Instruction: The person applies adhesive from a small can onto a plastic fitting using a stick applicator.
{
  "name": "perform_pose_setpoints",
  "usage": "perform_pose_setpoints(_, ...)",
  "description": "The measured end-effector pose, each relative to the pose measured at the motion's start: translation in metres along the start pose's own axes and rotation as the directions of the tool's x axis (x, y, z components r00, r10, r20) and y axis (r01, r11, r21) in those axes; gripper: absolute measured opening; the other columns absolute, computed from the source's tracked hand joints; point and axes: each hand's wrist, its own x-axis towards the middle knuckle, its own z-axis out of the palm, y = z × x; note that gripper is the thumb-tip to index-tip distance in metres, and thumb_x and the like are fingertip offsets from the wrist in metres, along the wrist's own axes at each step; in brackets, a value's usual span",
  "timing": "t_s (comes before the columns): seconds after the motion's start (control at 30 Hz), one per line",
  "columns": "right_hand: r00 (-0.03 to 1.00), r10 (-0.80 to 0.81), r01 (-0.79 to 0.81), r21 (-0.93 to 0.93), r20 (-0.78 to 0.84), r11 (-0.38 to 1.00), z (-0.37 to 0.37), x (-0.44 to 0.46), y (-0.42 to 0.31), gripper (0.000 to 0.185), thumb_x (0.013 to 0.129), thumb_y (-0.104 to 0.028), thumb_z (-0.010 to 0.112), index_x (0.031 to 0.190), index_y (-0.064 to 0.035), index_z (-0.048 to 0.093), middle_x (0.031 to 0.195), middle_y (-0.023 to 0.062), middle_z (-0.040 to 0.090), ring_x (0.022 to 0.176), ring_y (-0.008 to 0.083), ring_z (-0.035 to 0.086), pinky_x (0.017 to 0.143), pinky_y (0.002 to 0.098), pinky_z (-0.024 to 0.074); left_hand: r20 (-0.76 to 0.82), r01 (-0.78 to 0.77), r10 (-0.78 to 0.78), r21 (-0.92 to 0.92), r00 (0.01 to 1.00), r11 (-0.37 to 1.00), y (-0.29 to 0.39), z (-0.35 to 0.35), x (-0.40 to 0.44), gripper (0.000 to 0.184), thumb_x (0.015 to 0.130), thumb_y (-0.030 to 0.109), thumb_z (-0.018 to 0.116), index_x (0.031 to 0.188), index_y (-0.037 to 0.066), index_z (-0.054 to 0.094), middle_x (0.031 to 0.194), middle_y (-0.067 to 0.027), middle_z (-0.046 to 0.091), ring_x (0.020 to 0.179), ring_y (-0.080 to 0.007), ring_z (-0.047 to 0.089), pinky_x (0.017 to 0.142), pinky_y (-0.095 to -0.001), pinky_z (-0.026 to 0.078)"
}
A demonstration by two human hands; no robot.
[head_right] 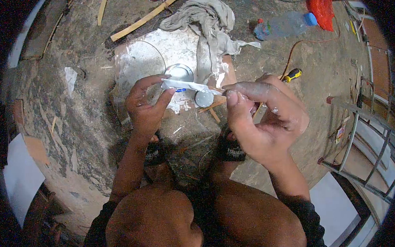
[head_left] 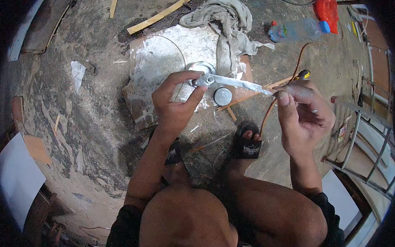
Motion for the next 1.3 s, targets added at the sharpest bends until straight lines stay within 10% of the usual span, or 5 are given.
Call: perform_pose_setpoints(1.3, 0.971, -0.238, 0.240, -0.062, 0.040, 0.969, 0.005, -0.001, 0.010, 0.013, 0.070, 0.002, 0.074, 0.082, -0.0014, 0.072, 0.065, 0.0057, 0.061, 0.055, 0.0172, 0.053, 0.054, 0.0296, 0.0395, -0.063, -0.023, 0.024, 0.013, 0.998, 1.000, 0.002, 0.001, 0.001, 0.031, 0.076, -0.002, 0.079, 0.104, 0.004, 0.067, 0.104, -0.0100, 0.070, 0.098, -0.0185, 0.066, 0.088, -0.0313, 0.051)
